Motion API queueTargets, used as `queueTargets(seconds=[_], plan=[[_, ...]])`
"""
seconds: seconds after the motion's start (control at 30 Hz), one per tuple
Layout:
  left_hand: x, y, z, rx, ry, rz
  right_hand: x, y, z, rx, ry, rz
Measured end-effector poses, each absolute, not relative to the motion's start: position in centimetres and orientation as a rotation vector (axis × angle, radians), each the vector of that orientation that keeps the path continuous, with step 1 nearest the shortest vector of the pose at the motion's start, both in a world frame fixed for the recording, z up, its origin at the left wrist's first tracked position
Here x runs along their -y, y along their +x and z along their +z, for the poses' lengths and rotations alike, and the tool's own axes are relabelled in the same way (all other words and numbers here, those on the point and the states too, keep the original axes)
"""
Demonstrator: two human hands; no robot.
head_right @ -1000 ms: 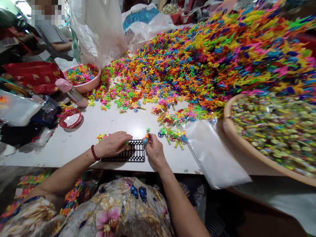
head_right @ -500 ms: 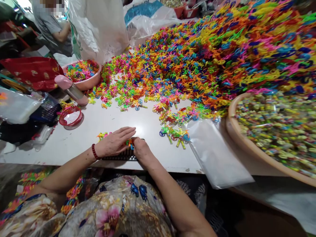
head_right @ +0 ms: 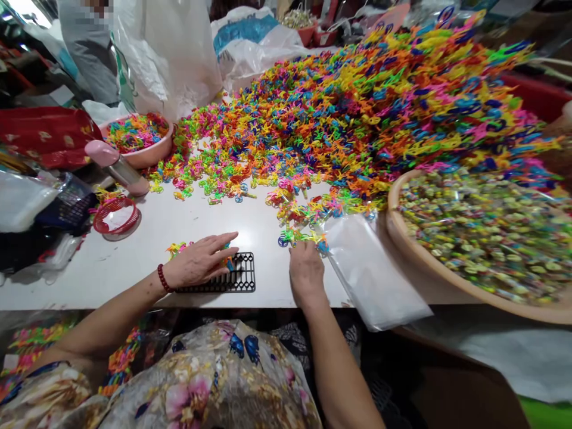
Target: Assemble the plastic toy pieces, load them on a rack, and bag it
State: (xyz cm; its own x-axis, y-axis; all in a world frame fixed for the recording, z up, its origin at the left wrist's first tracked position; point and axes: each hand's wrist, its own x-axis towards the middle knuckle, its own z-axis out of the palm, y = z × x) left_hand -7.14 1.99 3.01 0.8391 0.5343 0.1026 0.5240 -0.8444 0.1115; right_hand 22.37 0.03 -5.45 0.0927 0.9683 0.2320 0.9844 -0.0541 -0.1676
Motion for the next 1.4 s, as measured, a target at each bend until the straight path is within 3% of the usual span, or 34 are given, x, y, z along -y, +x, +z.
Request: queueTargets(seconds=[0.2, 0.4, 0.7, 1.13, 1.4], plan=[[-2.1, -7.1, 2.9, -0.825, 2.921, 0.192, -0.3, 22.1, -5.6, 1.905, -2.166, -0.094], [-2.2, -7.0, 3.0, -0.83, 2.905, 0.181, -0.7, 18.6, -6.3, 1.56, -1.705, 0.484], [-2.2, -6.8, 3.4, -0.842, 2.805, 0.26, -0.1, 14.1, -5.2, 1.415, -1.395, 0.984], [-2.0, -6.9, 3.3, -0.865, 2.912, 0.1, 0.4, 12.6, -8.1, 2.083, -1.09, 0.537], [-1.9, -6.9, 3.3, -0.881, 3.011, 0.051, 1.0, 14.8, -5.8, 1.923, -1.233, 0.661]])
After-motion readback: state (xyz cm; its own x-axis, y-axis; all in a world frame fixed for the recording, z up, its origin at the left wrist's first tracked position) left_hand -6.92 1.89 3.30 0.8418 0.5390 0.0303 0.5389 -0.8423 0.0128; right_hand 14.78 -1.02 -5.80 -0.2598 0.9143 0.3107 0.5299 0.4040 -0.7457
